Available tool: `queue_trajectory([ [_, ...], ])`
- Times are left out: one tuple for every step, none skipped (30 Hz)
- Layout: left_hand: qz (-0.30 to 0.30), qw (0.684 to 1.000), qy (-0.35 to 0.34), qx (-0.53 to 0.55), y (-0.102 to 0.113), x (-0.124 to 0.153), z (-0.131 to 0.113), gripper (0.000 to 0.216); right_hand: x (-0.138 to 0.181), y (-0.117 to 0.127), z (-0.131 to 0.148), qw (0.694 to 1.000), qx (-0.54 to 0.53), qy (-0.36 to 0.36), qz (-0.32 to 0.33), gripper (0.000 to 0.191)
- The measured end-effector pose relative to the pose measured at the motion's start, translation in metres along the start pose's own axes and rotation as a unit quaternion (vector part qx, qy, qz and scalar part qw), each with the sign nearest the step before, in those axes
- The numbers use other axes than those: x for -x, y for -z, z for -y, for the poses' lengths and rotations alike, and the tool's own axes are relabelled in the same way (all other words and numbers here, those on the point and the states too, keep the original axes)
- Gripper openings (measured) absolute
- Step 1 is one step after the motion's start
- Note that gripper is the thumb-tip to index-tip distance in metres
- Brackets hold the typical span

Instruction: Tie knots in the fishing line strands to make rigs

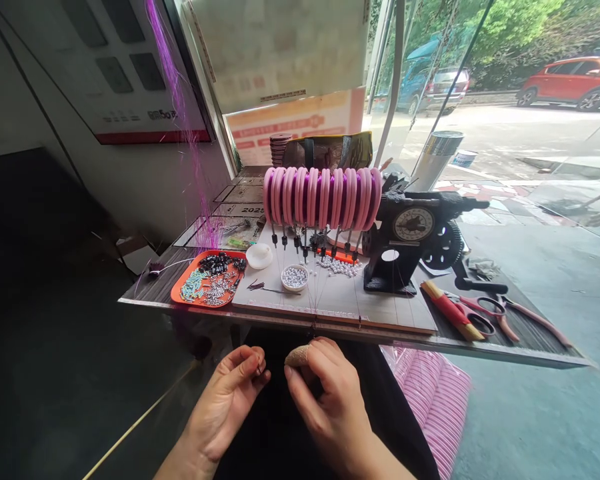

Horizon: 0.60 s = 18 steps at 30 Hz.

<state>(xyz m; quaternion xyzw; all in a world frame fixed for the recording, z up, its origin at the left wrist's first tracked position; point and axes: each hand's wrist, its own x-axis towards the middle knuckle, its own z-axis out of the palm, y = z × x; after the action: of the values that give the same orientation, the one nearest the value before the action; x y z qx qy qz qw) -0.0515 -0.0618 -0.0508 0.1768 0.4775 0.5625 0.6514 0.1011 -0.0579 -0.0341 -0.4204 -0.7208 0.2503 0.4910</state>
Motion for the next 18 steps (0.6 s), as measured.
queue_trajectory([
  [0.005, 0.998, 0.037, 0.045, 0.001, -0.001, 0.001, 0.025, 0.0, 0.0, 0.0, 1.0, -0.001, -0.002, -0.001, 0.014],
  [0.01, 0.995, 0.062, 0.079, 0.003, -0.002, 0.002, 0.025, 0.001, 0.0, -0.001, 1.0, -0.003, -0.002, -0.001, 0.014],
  [0.013, 0.992, 0.078, 0.102, 0.004, -0.003, 0.003, 0.024, 0.001, 0.0, -0.001, 1.0, -0.005, -0.002, -0.001, 0.014],
  [0.014, 0.989, 0.087, 0.117, 0.005, -0.003, 0.004, 0.024, 0.002, 0.0, -0.002, 1.0, -0.005, -0.002, -0.001, 0.014],
  [0.014, 0.988, 0.092, 0.126, 0.005, -0.003, 0.005, 0.023, 0.002, 0.0, -0.002, 1.0, -0.006, -0.003, 0.0, 0.014],
  [0.014, 0.987, 0.094, 0.129, 0.005, -0.003, 0.005, 0.023, 0.002, -0.001, -0.002, 1.0, -0.006, -0.005, 0.001, 0.014],
  [0.014, 0.987, 0.093, 0.129, 0.005, -0.003, 0.006, 0.022, 0.002, -0.001, -0.002, 1.0, -0.006, -0.007, 0.002, 0.014],
  [0.014, 0.988, 0.089, 0.126, 0.005, -0.003, 0.007, 0.022, 0.002, -0.001, -0.002, 1.0, -0.006, -0.007, 0.002, 0.014],
  [0.013, 0.99, 0.081, 0.114, 0.005, -0.002, 0.007, 0.022, 0.001, -0.001, -0.001, 1.0, -0.006, -0.007, 0.002, 0.014],
  [0.011, 0.993, 0.068, 0.098, 0.005, -0.002, 0.008, 0.021, 0.001, -0.002, -0.001, 1.0, -0.006, -0.006, 0.002, 0.014],
  [0.006, 0.995, 0.056, 0.083, 0.005, -0.001, 0.007, 0.021, 0.001, -0.002, -0.001, 1.0, -0.007, -0.005, 0.003, 0.014],
  [0.002, 0.997, 0.039, 0.064, 0.005, -0.001, 0.006, 0.02, 0.0, -0.001, -0.001, 1.0, -0.007, -0.004, 0.004, 0.014],
  [0.001, 0.999, 0.01, 0.033, 0.005, -0.001, 0.004, 0.018, 0.0, -0.001, -0.001, 1.0, -0.007, -0.004, 0.006, 0.014],
  [0.003, 0.999, -0.036, -0.017, 0.005, -0.001, 0.0, 0.015, 0.0, -0.001, -0.002, 1.0, -0.008, -0.006, 0.007, 0.014],
  [0.007, 0.991, -0.099, -0.089, 0.004, -0.002, -0.005, 0.012, 0.001, 0.0, -0.003, 1.0, -0.009, -0.007, 0.008, 0.014],
  [0.012, 0.967, -0.178, -0.181, 0.002, -0.004, -0.011, 0.01, 0.001, 0.001, -0.005, 1.0, -0.009, -0.009, 0.008, 0.013],
  [0.016, 0.92, -0.267, -0.288, -0.002, -0.007, -0.018, 0.009, 0.002, 0.002, -0.006, 1.0, -0.009, -0.009, 0.005, 0.012],
  [0.015, 0.854, -0.349, -0.386, -0.007, -0.011, -0.025, 0.006, 0.003, 0.003, -0.008, 1.0, -0.007, -0.011, 0.002, 0.011],
])
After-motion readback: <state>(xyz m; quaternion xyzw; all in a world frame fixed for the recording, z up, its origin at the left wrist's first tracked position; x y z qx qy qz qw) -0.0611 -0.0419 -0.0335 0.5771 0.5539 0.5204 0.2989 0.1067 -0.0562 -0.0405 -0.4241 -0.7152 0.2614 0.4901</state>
